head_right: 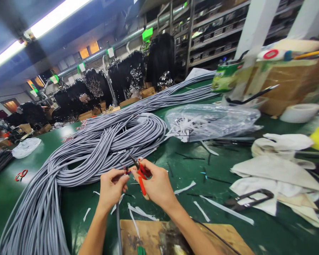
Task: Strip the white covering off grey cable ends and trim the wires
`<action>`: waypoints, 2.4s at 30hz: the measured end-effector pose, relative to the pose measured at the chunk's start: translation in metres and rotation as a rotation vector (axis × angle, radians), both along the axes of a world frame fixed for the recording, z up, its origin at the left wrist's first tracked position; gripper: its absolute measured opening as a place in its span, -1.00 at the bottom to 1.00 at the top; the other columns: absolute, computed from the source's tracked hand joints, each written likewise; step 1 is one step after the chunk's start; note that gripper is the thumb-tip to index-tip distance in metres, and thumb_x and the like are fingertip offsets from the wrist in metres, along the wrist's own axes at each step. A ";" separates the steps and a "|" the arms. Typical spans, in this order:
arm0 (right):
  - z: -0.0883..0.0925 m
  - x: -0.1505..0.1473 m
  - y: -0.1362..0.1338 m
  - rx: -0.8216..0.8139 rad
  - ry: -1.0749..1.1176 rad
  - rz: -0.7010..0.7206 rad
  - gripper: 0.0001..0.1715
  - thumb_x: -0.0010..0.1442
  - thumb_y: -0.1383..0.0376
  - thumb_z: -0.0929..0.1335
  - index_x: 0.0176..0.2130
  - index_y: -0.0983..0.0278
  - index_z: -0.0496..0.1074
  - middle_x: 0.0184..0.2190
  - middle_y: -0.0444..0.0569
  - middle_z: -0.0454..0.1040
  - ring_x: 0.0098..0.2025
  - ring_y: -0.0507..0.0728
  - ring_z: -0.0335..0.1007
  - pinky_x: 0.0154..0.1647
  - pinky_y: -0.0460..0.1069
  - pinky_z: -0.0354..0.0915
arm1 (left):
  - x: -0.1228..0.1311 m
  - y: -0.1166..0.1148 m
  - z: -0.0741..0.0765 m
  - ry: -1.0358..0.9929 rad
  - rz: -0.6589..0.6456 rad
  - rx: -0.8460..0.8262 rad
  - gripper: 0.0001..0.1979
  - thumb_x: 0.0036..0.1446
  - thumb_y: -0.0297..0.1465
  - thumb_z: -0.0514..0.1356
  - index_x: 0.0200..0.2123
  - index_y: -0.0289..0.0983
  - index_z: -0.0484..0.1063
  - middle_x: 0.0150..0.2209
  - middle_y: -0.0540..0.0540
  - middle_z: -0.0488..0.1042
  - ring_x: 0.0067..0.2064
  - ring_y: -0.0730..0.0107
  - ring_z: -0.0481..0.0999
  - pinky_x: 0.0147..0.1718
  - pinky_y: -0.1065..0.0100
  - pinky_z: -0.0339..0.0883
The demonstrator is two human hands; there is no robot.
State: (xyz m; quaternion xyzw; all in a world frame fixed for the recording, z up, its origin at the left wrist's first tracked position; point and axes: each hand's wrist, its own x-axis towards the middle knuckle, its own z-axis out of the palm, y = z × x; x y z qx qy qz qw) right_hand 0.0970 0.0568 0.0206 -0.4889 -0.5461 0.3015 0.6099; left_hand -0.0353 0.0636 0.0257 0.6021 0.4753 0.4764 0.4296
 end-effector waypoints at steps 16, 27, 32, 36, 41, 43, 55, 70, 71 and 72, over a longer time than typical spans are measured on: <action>-0.005 -0.003 0.001 -0.044 -0.086 0.121 -0.80 -0.11 0.21 0.29 -0.61 0.25 0.19 -0.65 -0.19 0.18 -0.58 -0.02 0.10 -0.54 -0.10 0.15 | 0.006 -0.001 -0.002 -0.217 0.129 -0.068 -0.63 -0.16 -0.13 0.27 -0.52 -0.36 0.38 -0.69 0.10 0.22 -0.73 0.71 0.04 -0.77 0.56 -0.14; -0.004 -0.003 0.001 -0.040 -0.068 0.148 -0.61 -0.10 0.02 0.35 -0.60 0.25 0.20 -0.58 -0.10 0.33 -0.51 0.04 0.24 -0.45 -0.06 0.24 | 0.000 0.001 -0.001 -0.056 -0.009 -0.073 -0.66 -0.08 -0.14 0.22 -0.49 -0.32 0.31 -0.68 0.13 0.18 -0.74 0.68 0.12 -0.77 0.56 -0.08; 0.002 -0.005 -0.002 -0.050 -0.067 0.072 -0.54 -0.13 -0.06 0.35 -0.61 0.26 0.25 -0.66 -0.14 0.26 -0.59 0.01 0.17 -0.53 -0.08 0.19 | 0.001 0.000 -0.004 0.024 -0.009 -0.035 -0.72 -0.03 -0.19 0.19 -0.47 -0.33 0.33 -0.65 0.10 0.19 -0.72 0.66 0.12 -0.75 0.54 -0.07; 0.003 -0.004 -0.002 -0.066 -0.082 0.016 -0.53 -0.15 -0.07 0.35 -0.63 0.26 0.25 -0.69 -0.17 0.21 -0.62 -0.02 0.08 -0.58 -0.10 0.14 | 0.002 -0.001 -0.004 0.051 -0.001 -0.022 -0.75 -0.02 -0.22 0.18 -0.45 -0.32 0.34 -0.65 0.10 0.19 -0.71 0.65 0.13 -0.74 0.54 -0.04; 0.001 -0.002 -0.002 -0.087 -0.056 0.069 -0.55 -0.15 -0.04 0.36 -0.63 0.27 0.26 -0.68 -0.17 0.24 -0.61 -0.02 0.12 -0.56 -0.10 0.14 | 0.002 0.000 -0.005 0.057 0.004 -0.017 -0.76 -0.03 -0.23 0.19 -0.45 -0.32 0.34 -0.64 0.10 0.22 -0.69 0.65 0.14 -0.74 0.55 -0.02; -0.001 -0.002 -0.001 -0.095 -0.016 0.087 -0.57 -0.16 -0.03 0.38 -0.62 0.27 0.27 -0.67 -0.17 0.27 -0.59 -0.01 0.15 -0.55 -0.10 0.15 | 0.002 0.001 -0.004 0.025 0.001 -0.036 -0.73 -0.04 -0.20 0.20 -0.46 -0.32 0.33 -0.64 0.10 0.22 -0.71 0.66 0.15 -0.75 0.56 -0.01; 0.003 -0.005 0.004 -0.304 0.350 0.336 -0.53 -0.40 0.12 0.51 -0.64 0.26 0.21 -0.69 -0.25 0.22 -0.61 -0.04 0.20 -0.50 -0.10 0.25 | -0.006 0.000 0.010 -0.401 -0.283 -0.171 -0.59 -0.30 -0.22 0.39 -0.46 -0.33 0.32 -0.56 0.08 0.31 -0.72 0.69 0.24 -0.81 0.60 0.04; -0.001 0.000 -0.003 0.123 -0.386 -0.030 -0.66 0.01 0.06 0.30 -0.59 0.23 0.27 -0.66 -0.16 0.27 -0.61 0.00 0.14 -0.57 -0.10 0.15 | -0.013 0.000 0.012 -0.370 -0.120 0.046 -0.65 -0.25 -0.21 0.36 -0.59 -0.29 0.28 -0.68 0.10 0.26 -0.70 0.61 0.25 -0.77 0.57 0.08; -0.002 0.000 -0.003 0.141 -0.417 -0.036 -0.69 0.01 0.08 0.30 -0.57 0.24 0.30 -0.63 -0.13 0.32 -0.60 0.01 0.19 -0.55 -0.10 0.18 | -0.014 0.000 0.012 -0.346 -0.107 0.092 -0.69 -0.20 -0.24 0.34 -0.60 -0.30 0.29 -0.66 0.08 0.26 -0.68 0.61 0.26 -0.76 0.56 0.08; -0.004 -0.001 -0.003 0.155 -0.448 -0.032 -0.72 0.01 0.10 0.30 -0.54 0.24 0.34 -0.59 -0.09 0.37 -0.57 0.03 0.24 -0.53 -0.09 0.20 | -0.014 -0.001 0.012 -0.313 -0.093 0.142 -0.73 -0.15 -0.29 0.31 -0.62 -0.30 0.30 -0.64 0.06 0.27 -0.66 0.60 0.26 -0.74 0.55 0.09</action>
